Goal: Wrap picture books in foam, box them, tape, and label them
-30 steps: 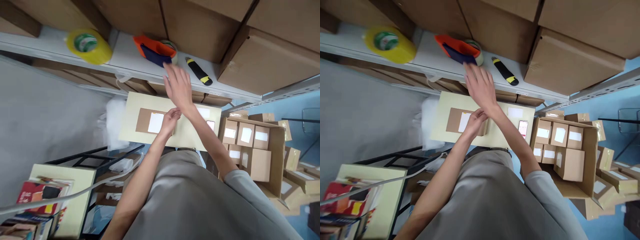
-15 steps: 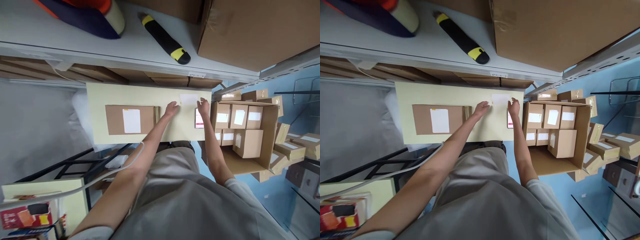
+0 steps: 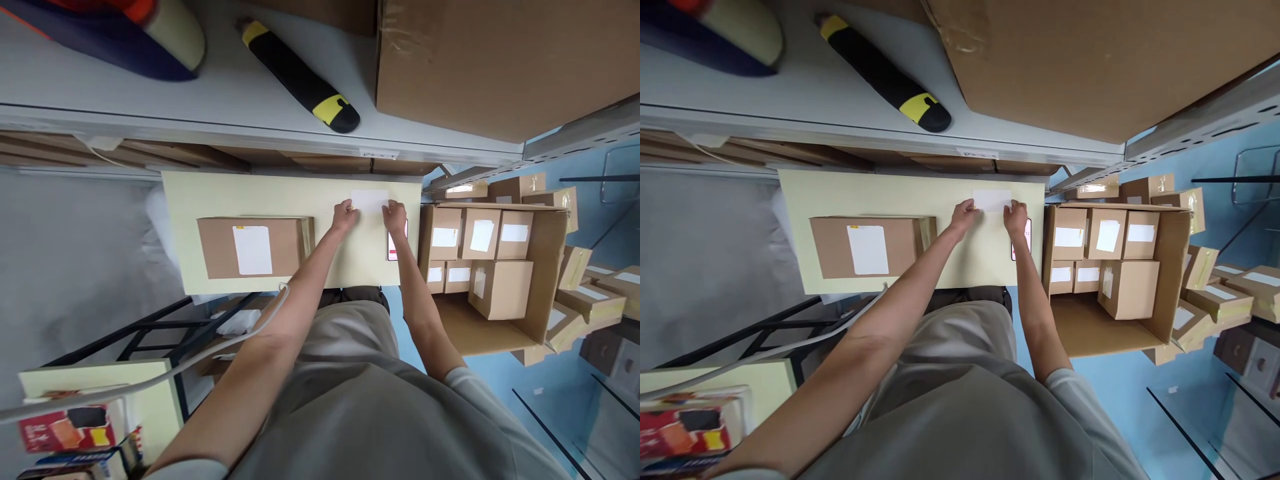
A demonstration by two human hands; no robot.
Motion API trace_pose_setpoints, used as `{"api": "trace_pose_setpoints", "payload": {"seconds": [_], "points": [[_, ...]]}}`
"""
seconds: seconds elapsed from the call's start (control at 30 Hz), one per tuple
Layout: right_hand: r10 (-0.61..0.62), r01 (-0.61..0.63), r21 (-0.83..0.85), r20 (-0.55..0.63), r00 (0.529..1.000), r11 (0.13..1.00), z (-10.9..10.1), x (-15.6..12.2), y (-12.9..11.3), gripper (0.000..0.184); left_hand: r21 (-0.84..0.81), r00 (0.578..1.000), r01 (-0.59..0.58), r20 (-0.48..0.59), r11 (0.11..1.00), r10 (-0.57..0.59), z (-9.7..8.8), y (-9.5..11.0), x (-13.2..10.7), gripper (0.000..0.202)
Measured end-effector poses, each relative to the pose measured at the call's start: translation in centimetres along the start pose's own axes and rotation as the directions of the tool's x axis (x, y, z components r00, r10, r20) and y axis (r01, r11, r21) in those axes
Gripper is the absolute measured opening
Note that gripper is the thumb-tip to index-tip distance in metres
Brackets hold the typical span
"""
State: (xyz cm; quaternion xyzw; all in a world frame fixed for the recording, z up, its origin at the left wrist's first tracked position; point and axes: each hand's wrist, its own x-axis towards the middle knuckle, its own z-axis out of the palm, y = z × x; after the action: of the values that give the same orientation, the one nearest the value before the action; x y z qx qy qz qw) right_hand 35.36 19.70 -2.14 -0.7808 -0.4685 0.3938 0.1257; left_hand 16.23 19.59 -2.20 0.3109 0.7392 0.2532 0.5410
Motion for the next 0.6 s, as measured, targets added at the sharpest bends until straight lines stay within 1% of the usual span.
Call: {"api": "trace_pose_setpoints", "payload": {"seconds": [0.17,0.23,0.37,0.53,0.6], "points": [[-0.011,0.016,0.071,-0.077,0.997,0.997,0.7,-0.7,-0.9,0.034,0.001,0.999,0.021,-0.024,1.0,-0.021,-0.7,0.0,0.2,0.043],[-0.016,0.023,0.069,-0.101,0.995,0.997,0.5,-1.0,-1.4,0.032,-0.007,0.999,0.016,-0.034,1.0,-0.016,-0.8,0.1,0.2,0.045],[0.004,0.003,0.058,-0.12,0.993,0.998,-0.2,-1.8,-2.5,0.029,-0.032,0.998,-0.002,-0.067,1.0,0.0,-0.8,0.4,0.0,0.036],[0.024,-0.007,0.116,-0.147,0.989,0.993,-1.1,-2.7,-3.4,0.024,-0.061,0.977,-0.041,-0.209,0.997,0.027,-0.9,0.9,-0.3,0.03],[0.016,0.003,0.121,-0.155,0.988,0.993,-1.5,-3.0,-3.5,0.021,-0.1,0.977,-0.053,-0.209,0.994,0.031,-1.1,1.0,-0.4,0.026]]}}
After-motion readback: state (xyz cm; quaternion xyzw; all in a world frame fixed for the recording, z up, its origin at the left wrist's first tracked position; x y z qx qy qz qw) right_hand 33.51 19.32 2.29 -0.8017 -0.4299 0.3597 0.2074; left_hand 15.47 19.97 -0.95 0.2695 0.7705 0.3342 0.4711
